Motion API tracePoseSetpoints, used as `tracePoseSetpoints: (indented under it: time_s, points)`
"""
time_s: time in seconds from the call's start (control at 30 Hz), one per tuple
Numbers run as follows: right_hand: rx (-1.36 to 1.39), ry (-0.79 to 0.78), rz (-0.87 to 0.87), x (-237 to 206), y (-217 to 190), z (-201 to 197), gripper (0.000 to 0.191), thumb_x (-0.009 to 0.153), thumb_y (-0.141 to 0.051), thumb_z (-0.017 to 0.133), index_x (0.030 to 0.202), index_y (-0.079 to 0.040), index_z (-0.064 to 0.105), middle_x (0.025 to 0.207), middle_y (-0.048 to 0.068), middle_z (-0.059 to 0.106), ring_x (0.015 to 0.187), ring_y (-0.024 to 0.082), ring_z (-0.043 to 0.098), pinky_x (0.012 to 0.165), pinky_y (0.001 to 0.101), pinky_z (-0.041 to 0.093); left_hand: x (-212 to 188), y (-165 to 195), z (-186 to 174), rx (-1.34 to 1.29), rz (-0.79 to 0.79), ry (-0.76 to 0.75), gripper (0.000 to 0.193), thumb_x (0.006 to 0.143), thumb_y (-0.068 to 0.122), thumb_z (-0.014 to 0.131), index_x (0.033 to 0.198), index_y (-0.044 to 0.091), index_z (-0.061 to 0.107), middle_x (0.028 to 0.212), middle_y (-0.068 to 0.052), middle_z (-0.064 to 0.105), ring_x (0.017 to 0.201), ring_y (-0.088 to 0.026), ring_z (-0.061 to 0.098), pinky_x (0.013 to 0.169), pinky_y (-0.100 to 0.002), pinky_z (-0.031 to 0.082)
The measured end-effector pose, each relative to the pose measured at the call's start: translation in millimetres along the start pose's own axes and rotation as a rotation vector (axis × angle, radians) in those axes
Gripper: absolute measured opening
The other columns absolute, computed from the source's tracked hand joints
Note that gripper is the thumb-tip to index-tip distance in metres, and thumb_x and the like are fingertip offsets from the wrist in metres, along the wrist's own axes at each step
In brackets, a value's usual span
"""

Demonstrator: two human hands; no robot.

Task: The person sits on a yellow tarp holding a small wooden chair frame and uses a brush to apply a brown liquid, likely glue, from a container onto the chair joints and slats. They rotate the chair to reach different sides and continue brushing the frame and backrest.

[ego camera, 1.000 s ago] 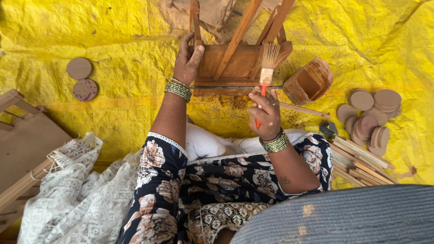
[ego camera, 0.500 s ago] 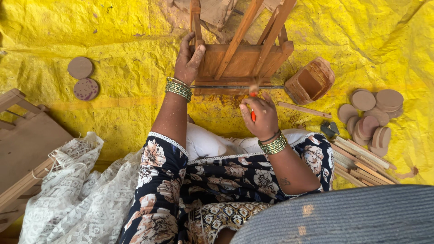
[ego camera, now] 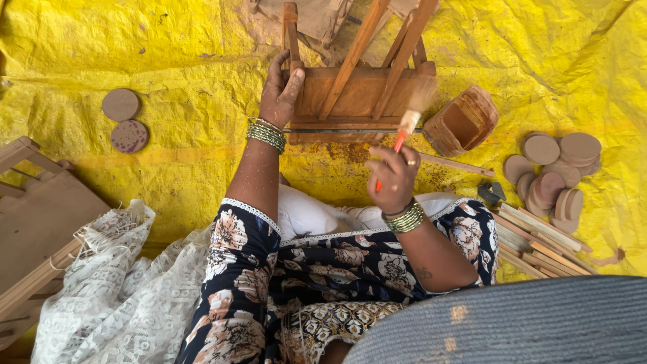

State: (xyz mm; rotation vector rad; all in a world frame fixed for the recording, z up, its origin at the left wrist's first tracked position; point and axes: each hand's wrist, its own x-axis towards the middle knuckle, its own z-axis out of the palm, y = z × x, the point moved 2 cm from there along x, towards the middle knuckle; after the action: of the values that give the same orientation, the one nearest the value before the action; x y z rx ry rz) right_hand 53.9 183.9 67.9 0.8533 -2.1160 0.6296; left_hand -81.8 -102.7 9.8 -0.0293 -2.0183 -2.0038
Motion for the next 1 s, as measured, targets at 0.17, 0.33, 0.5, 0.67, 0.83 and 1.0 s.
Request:
tracePoseSetpoints:
  time_s: [0.17, 0.33, 0.5, 0.67, 0.83, 1.0]
  points:
    - [0.043, -0.213, -0.032, -2.4, -9.1, 12.3, 0.019, 0.084, -0.004, 0.066, 0.086, -0.022, 0.07, 0.112, -0.006, 0.072, 0.109, 0.02, 0.056, 0.098, 0.0397, 0.034, -3.9, -3.1, -1.3, -0.046, 0.0, -0.014, 0.081, 0.098, 0.053, 0.067, 0.155, 0.005, 0.035, 0.119, -0.014, 0.068, 0.114, -0.02, 0.064, 0.101, -0.037, 0.052]
    - [-0.058, -0.266, 0.106, -1.3, 3.0, 11.2, 0.014, 0.083, -0.007, 0.065, 0.086, -0.02, 0.071, 0.109, -0.004, 0.073, 0.107, 0.02, 0.056, 0.097, 0.0413, 0.033, -2.6, -0.5, 0.5, -0.007, 0.011, 0.002, 0.08, 0.099, 0.052, 0.065, 0.157, 0.005, 0.035, 0.117, -0.011, 0.069, 0.11, -0.017, 0.064, 0.099, -0.034, 0.052]
    - [-0.055, -0.121, 0.003, -17.3, -13.2, 22.8, 0.015, 0.088, -0.009, 0.066, 0.084, -0.021, 0.072, 0.103, -0.006, 0.072, 0.104, 0.021, 0.055, 0.097, 0.0426, 0.032, -5.2, 1.3, 0.7, -0.065, 0.009, -0.013, 0.081, 0.097, 0.052, 0.067, 0.155, 0.004, 0.036, 0.119, -0.014, 0.068, 0.112, -0.019, 0.064, 0.1, -0.036, 0.052]
    - [-0.064, -0.179, 0.086, -8.6, 0.3, 23.3, 0.016, 0.089, -0.009, 0.064, 0.085, -0.021, 0.073, 0.105, -0.005, 0.073, 0.105, 0.019, 0.057, 0.097, 0.0424, 0.032, -6.1, 7.0, 2.7, -0.018, 0.005, -0.005, 0.082, 0.097, 0.055, 0.066, 0.155, 0.005, 0.036, 0.124, -0.013, 0.068, 0.118, -0.019, 0.064, 0.103, -0.037, 0.052]
    - [-0.097, -0.036, 0.054, 1.1, -1.0, 4.5, 0.013, 0.082, -0.007, 0.065, 0.082, -0.019, 0.069, 0.103, -0.005, 0.071, 0.106, 0.023, 0.057, 0.097, 0.0453, 0.033, -3.4, 14.6, -0.4, -0.065, 0.05, -0.022, 0.078, 0.1, 0.049, 0.069, 0.154, 0.003, 0.038, 0.123, -0.014, 0.069, 0.115, -0.018, 0.065, 0.103, -0.037, 0.053]
    - [-0.043, -0.196, -0.041, -2.7, -8.5, 20.5, 0.012, 0.08, -0.007, 0.066, 0.085, -0.016, 0.071, 0.1, -0.004, 0.07, 0.103, 0.023, 0.058, 0.094, 0.0422, 0.034, -5.5, 12.8, -2.8, -0.052, 0.014, -0.021, 0.078, 0.099, 0.048, 0.068, 0.154, 0.004, 0.036, 0.121, -0.014, 0.07, 0.114, -0.018, 0.065, 0.1, -0.035, 0.053]
